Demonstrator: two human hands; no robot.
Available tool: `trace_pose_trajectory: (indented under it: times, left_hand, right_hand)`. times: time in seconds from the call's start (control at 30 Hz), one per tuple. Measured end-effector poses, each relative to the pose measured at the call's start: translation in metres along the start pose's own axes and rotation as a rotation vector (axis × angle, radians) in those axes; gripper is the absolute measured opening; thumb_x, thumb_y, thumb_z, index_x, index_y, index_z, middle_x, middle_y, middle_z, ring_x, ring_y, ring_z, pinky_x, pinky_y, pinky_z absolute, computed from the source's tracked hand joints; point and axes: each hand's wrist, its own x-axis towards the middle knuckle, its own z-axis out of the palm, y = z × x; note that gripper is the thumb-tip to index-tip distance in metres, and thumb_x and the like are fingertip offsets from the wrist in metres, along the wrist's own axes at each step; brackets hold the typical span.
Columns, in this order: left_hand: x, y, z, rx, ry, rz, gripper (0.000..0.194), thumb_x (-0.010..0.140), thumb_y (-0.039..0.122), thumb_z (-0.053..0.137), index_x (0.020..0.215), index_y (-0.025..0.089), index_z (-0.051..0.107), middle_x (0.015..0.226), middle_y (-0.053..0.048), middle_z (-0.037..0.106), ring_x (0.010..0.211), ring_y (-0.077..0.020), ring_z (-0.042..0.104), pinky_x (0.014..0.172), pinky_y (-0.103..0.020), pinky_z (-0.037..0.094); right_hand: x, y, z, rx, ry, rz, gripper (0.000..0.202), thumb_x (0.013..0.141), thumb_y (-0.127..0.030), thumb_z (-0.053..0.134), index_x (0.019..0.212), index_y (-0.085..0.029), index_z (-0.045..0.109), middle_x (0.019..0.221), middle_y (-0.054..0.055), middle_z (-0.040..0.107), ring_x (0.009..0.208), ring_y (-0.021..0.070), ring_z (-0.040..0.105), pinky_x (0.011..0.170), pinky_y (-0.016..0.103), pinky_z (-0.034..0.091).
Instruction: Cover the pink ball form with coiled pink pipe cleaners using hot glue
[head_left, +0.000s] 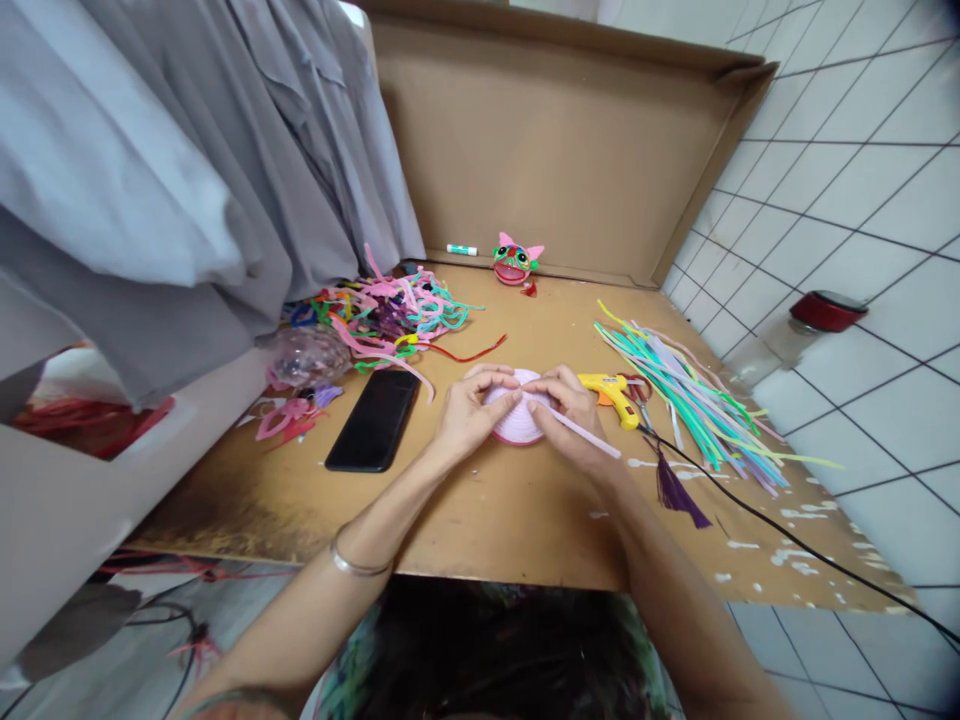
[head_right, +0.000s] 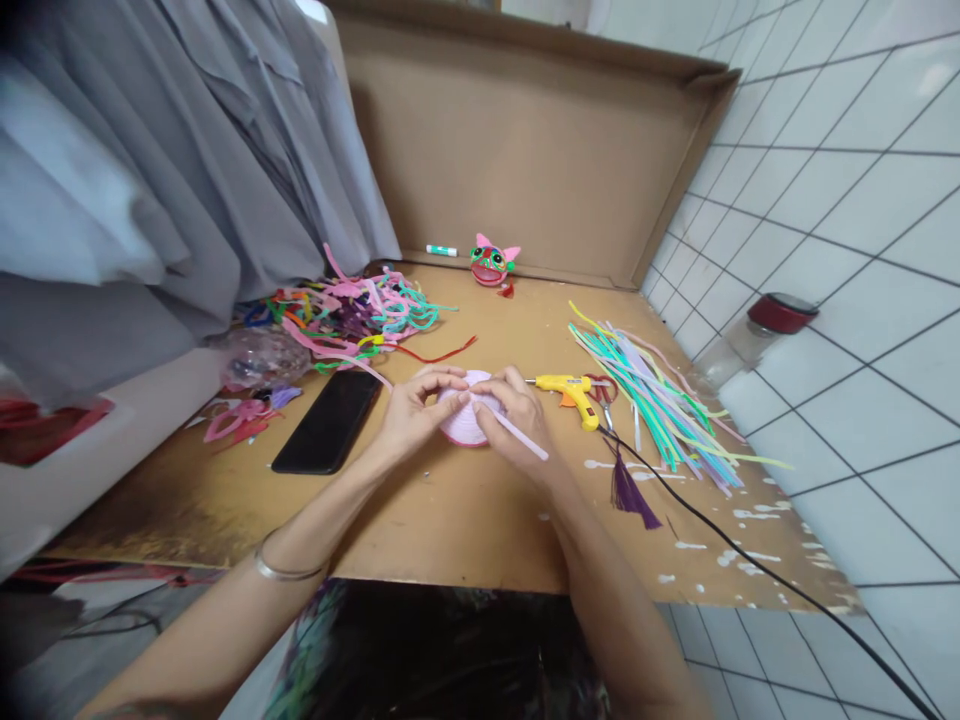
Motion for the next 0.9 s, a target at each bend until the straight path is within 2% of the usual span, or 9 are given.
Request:
trace_pose_trajectory:
  times: [0.3,0.73,0.9]
  left_hand:
    - [0.0011,0.0020,-0.0010,-0.060,-0.033,-0.043,0.012,0.074,0.024,0.071,0.082,0.017,0.077,0.107,-0.011,0.071,0.106,-0.0228,0.067,0.097,-0.039,0.052]
    - [0.0017,-0.0026,-0.0004,-0.044,-0.023,-0.003,0.012,0.075,0.025,0.071,0.083,0.017,0.076,0.105,-0.010,0.071,0.103,-0.0212,0.068,0.096,-0.039,0.051]
    - [0.0020,-0.0029,-0.0008,-0.034,-0.029,-0.001,0.011,0.075,0.024,0.071,0.083,0.018,0.076,0.105,-0.010,0.071,0.103,-0.0215,0.068,0.096,-0.040,0.051]
  right_hand:
    - [-0.0009,0.0032,0.0027,-0.021,0.017,-0.016,0.015,0.084,-0.017,0.055,0.093,-0.021,0.066,0.091,0.004,0.056,0.085,0.0182,0.057,0.077,0.033,0.047]
    - [0.0009,0.0019,0.0021,-0.041,0.007,0.009,0.010,0.084,-0.020,0.053,0.091,-0.024,0.060,0.092,0.004,0.056,0.085,0.0194,0.055,0.075,0.033,0.046]
    - [0.0001,0.0035,0.0021,-0.047,0.013,0.013,0.006,0.084,-0.020,0.055,0.087,-0.023,0.057,0.088,0.002,0.054,0.078,0.0178,0.052,0.070,0.031,0.044]
